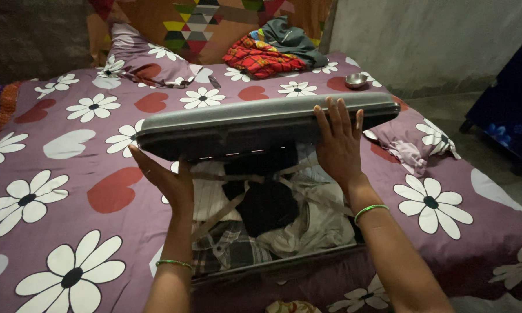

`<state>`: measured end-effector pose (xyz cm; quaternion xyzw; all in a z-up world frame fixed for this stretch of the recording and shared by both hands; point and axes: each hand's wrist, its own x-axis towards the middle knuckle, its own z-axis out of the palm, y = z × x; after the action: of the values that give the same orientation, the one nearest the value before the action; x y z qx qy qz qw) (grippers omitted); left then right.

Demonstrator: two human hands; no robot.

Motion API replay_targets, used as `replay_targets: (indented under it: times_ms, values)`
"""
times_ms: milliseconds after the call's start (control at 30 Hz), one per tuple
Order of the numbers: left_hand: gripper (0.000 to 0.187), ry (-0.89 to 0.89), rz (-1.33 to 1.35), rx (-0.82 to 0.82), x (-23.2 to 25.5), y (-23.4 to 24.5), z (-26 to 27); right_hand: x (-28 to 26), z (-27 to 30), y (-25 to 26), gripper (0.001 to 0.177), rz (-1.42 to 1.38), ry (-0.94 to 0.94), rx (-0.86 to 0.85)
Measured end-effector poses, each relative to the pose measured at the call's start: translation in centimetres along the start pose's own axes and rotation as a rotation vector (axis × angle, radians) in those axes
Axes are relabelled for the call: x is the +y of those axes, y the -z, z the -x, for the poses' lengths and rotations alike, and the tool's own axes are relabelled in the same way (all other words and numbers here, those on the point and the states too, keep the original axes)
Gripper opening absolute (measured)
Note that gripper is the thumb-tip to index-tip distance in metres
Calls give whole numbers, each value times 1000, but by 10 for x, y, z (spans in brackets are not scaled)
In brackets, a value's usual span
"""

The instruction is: The person opens a suitcase on a bed and begins unpacking clothes. They remove a black garment, a white shirt, and a plaid shirt, placing them on the bed. The person handles the items one by one, unfolding them slightly before setting them down.

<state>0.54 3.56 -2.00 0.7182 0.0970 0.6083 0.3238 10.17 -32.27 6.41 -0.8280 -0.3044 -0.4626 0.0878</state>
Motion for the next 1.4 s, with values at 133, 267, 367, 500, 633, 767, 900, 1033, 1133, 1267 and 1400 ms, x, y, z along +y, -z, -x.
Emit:
replay_targets:
  times_ms: [133, 267, 367, 500, 633, 767, 900, 1033, 1133, 1267, 1400]
  values:
    - [107, 41, -32, -21, -18, -11, -2, 2, -8, -4, 77, 5, -8, 3]
    - [98, 75, 47, -40, -25, -18, -7, 6, -15, -8, 77, -4, 12, 30]
    - [79, 33, 76, -13, -28, -19, -17, 8, -25, -12, 77, -15, 3, 26]
    - [52, 19, 115, 37, -26, -19, -38, 10, -39, -13, 90, -28, -53, -39]
    - [43, 18, 47, 75, -36, -21, -62, 16, -52, -16, 89, -104, -8, 11]
    - [38, -18, -43, 78, -61, -25, -76, 25, -58, -19, 87, -151, 12, 7]
    - [16, 44, -56, 33, -65, -31, -86, 41, -60, -17, 81, -291, 95, 19]
    - [21, 56, -53, 33, -57, -32, -94, 60, -45, -25, 74, -380, 33, 167]
    - [24, 2, -108, 49, -60, -34, -97, 71, -26, -53, 73, -327, -120, 369]
    - [29, -43, -147, 47, -70, -39, -100, 97, 18, -112, 77, -429, -440, 480]
    - [30, -8, -197, 7, -76, -42, -100, 141, 61, -179, 90, -608, -709, 371]
